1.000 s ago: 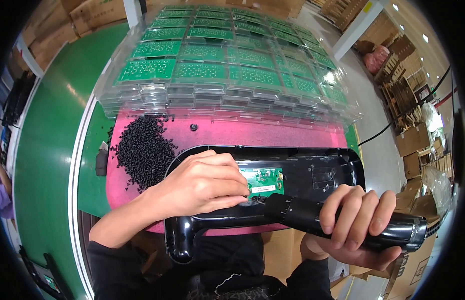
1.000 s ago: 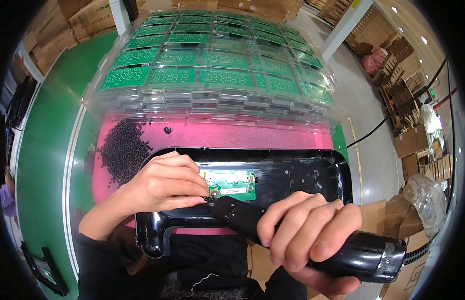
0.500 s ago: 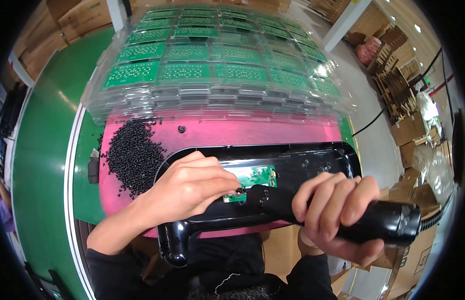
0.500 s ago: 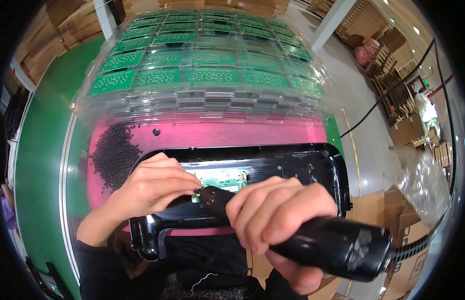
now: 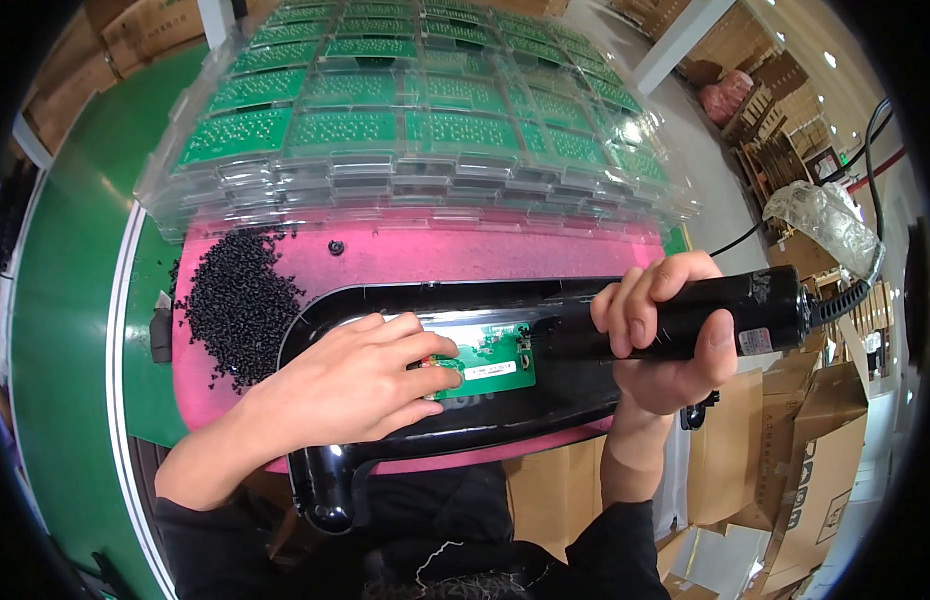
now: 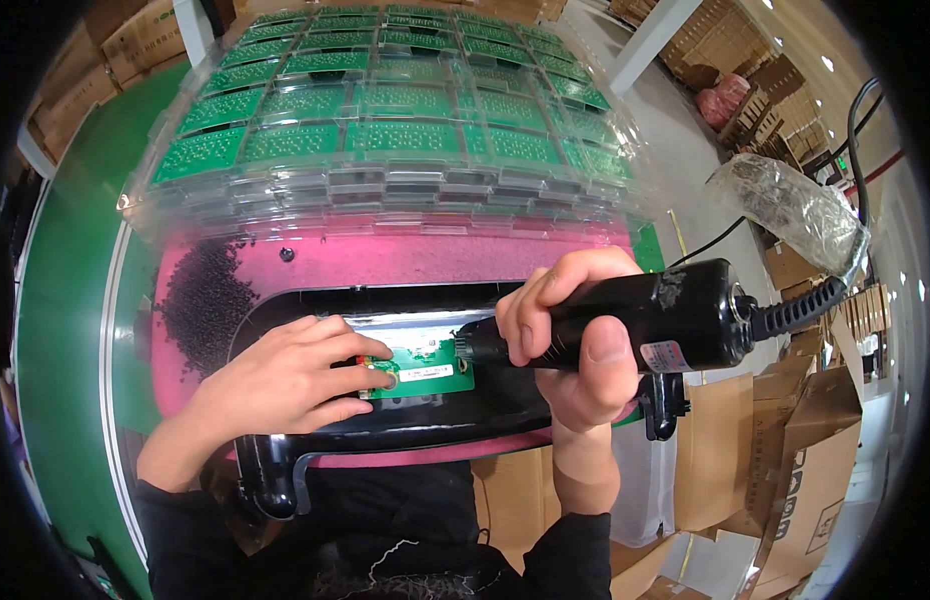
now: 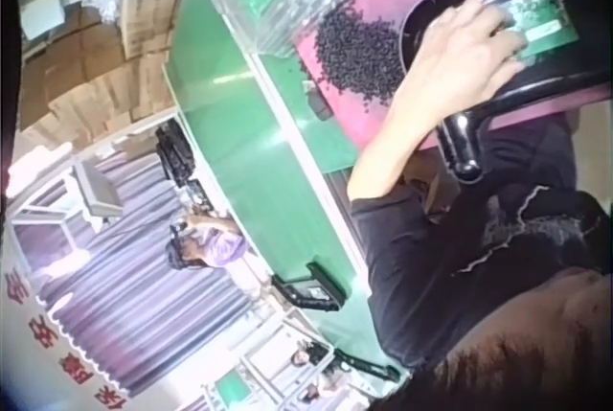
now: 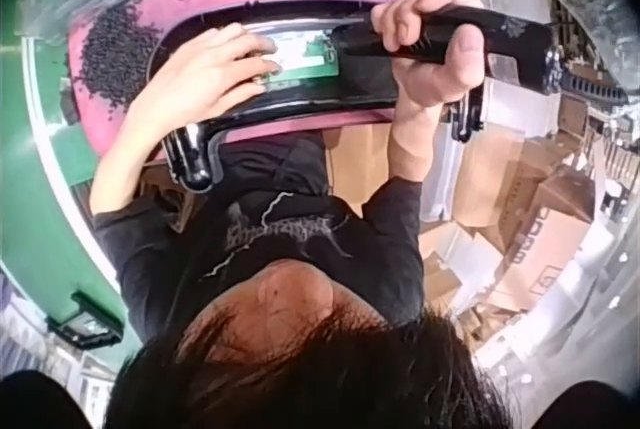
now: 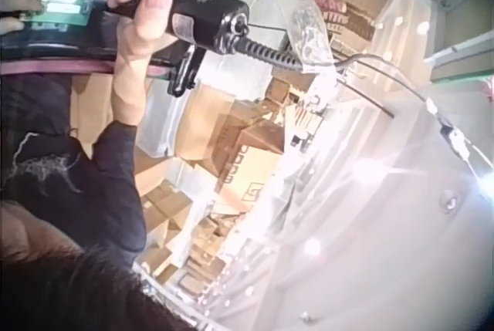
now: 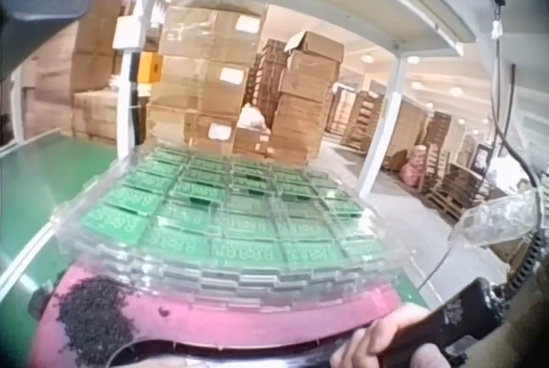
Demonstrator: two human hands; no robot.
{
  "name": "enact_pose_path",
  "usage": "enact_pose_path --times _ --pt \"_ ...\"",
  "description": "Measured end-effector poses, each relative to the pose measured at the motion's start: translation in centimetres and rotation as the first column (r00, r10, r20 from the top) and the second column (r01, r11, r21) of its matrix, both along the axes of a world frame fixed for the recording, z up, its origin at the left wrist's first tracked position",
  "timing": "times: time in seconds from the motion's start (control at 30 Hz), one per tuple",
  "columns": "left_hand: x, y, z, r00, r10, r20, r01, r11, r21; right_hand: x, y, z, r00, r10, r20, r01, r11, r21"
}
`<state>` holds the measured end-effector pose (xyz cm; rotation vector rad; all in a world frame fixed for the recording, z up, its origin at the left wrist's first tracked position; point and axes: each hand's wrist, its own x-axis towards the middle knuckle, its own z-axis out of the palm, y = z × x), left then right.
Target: Installing printed circuit boards into plastic housings and securing them with an electric screwdriver.
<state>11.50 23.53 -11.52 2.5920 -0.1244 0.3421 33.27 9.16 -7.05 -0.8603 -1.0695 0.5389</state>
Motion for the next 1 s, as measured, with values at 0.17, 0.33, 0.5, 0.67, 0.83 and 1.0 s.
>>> enact_pose_path --times 0.17,0.33,0.5,0.67,0.83,1.0 --pt "0.0 0.0 -0.1 1.000 0.004 -0.017 -0.004 1.000 -0.005 0.0 0.3 -0.3 1.000 -0.020 -0.020 0.019 0.999 -0.032" --pt "-0.1 -0.1 0.3 0.999 0.020 -0.039 -0.020 1.000 0.005 -0.1 0.6 0.4 0.997 0.061 0.038 -0.056 0.991 -0.122" --pt "-0.3 -0.4 0.5 0.996 0.070 -0.063 -0.069 0.998 0.007 0.3 1.7 0.1 0.989 0.145 0.015 -0.142 0.982 -0.124" --pt "0.0 -0.1 0.4 0.997 0.047 -0.056 -0.048 0.999 -0.015 0.1 1.8 0.2 0.991 0.137 -0.004 -0.135 0.976 -0.171" --pt "-0.2 -0.1 -0.1 0.998 0.049 -0.035 -0.049 0.999 -0.007 -1.0 1.0 0.4 0.998 0.048 0.028 -0.043 0.987 -0.153" --pt "0.1 -0.1 -0.2 0.995 0.049 0.089 -0.051 0.998 0.026 -3.0 -0.5 1.9 0.962 0.138 -0.235 -0.104 0.983 0.151"
